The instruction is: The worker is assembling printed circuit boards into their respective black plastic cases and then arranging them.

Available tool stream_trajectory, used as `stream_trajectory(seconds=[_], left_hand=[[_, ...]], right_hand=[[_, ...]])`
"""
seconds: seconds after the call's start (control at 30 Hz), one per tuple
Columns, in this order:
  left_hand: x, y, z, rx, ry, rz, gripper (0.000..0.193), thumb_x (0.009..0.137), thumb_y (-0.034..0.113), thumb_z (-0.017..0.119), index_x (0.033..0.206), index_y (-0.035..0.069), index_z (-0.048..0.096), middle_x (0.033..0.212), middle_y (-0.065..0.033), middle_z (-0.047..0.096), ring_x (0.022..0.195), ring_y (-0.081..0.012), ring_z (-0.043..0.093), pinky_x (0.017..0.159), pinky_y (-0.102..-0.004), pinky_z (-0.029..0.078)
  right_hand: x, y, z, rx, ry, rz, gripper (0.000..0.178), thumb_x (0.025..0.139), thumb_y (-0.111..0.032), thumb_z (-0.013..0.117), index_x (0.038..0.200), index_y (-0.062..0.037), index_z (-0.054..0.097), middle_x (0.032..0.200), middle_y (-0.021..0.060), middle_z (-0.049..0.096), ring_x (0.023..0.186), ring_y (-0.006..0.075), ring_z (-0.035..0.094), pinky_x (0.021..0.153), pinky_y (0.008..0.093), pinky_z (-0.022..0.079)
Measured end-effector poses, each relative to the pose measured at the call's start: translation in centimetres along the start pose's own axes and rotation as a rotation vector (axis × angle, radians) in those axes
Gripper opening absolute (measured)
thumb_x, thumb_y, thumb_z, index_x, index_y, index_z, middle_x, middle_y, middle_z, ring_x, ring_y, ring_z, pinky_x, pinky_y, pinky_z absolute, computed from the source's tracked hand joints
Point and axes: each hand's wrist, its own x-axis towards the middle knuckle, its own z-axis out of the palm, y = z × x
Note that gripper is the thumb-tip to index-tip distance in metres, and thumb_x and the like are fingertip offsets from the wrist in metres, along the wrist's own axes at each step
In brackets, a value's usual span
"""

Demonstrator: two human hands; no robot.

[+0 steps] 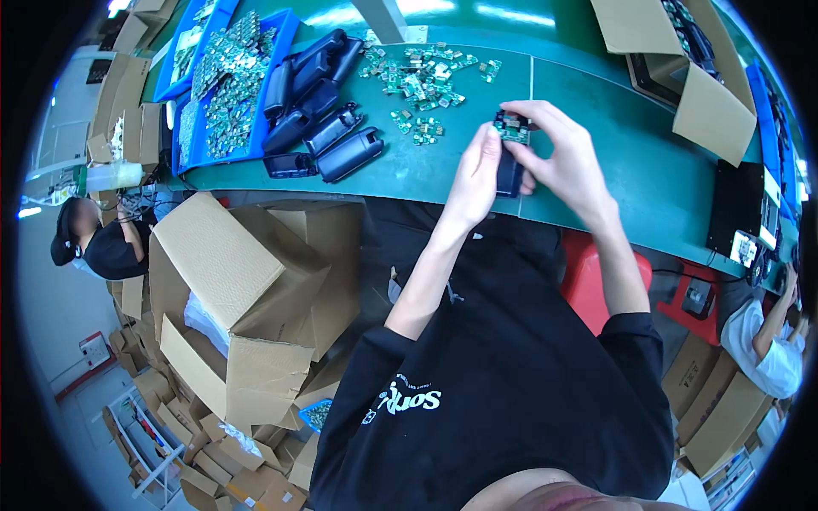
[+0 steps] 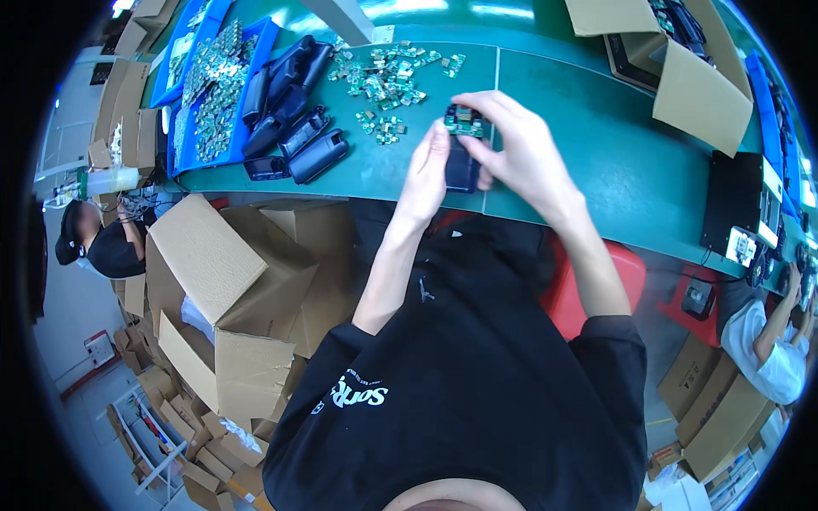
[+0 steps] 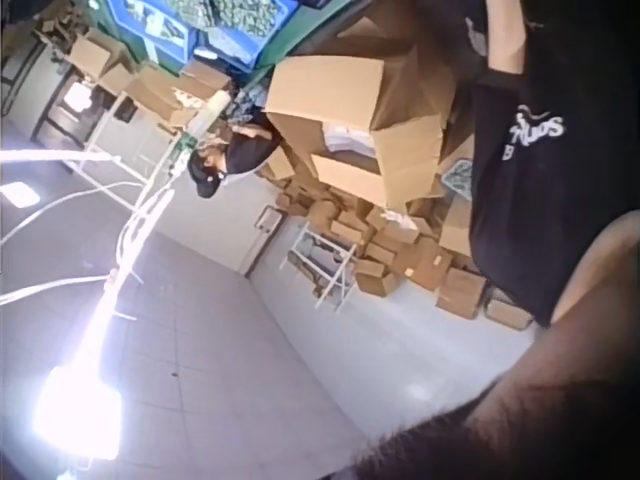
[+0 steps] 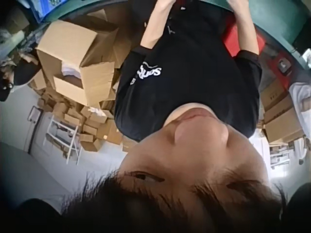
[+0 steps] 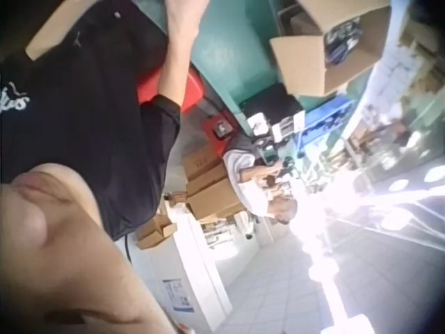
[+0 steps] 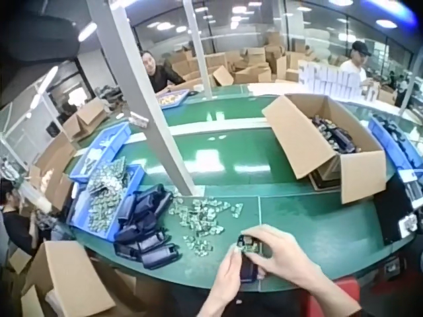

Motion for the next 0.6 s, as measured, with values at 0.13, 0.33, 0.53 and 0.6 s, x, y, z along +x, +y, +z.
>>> stream_trajectory(seconds=[0.13,0.33,0.53,0.6], left_hand=[[-0.7,3.3,-1.4,0.440,0.159,0.161,0.037,0.102,0.029,0.049,0.124,0.000,0.052,0.107,-0.0176,0.062,0.095,-0.0263,0.063,0.084,-0.0374,0.051],[-3.9,7.6,-12.9,1.495,0.377,0.439,0.048,0.082,0.019,0.074,0.125,0.004,0.056,0.124,-0.0145,0.058,0.118,-0.0313,0.053,0.101,-0.0417,0.040],[-3.5,5.8,-16.9,1.504,0.272,0.387,0.053,0.075,0.020,0.079,0.122,0.005,0.058,0.125,-0.0123,0.058,0.119,-0.0300,0.053,0.103,-0.0419,0.037],[-3.3,6.3,-16.6,1.405,0.253,0.358,0.054,0.074,0.020,0.080,0.122,0.007,0.058,0.125,-0.0126,0.058,0.119,-0.0311,0.053,0.102,-0.0417,0.038]], right_hand=[[2.4,2.6,-2.7,-0.053,0.029,-0.009,0.042,0.079,-0.006,0.073,0.121,-0.0050,0.063,0.115,0.0116,0.067,0.103,0.0230,0.066,0.090,0.0339,0.051],[5.6,9.3,-5.8,-0.289,0.051,0.021,0.039,0.083,-0.011,0.072,0.121,-0.0062,0.063,0.114,0.0100,0.069,0.105,0.0231,0.065,0.092,0.0333,0.050],[7.1,10.2,-5.6,-0.288,-0.015,0.159,0.039,0.085,-0.014,0.072,0.122,-0.0071,0.063,0.116,0.0101,0.067,0.108,0.0237,0.064,0.097,0.0335,0.048],[7.9,10.1,-5.2,-0.286,-0.033,0.081,0.039,0.085,-0.014,0.071,0.122,-0.0077,0.063,0.118,0.0103,0.066,0.110,0.0246,0.063,0.099,0.0337,0.047]])
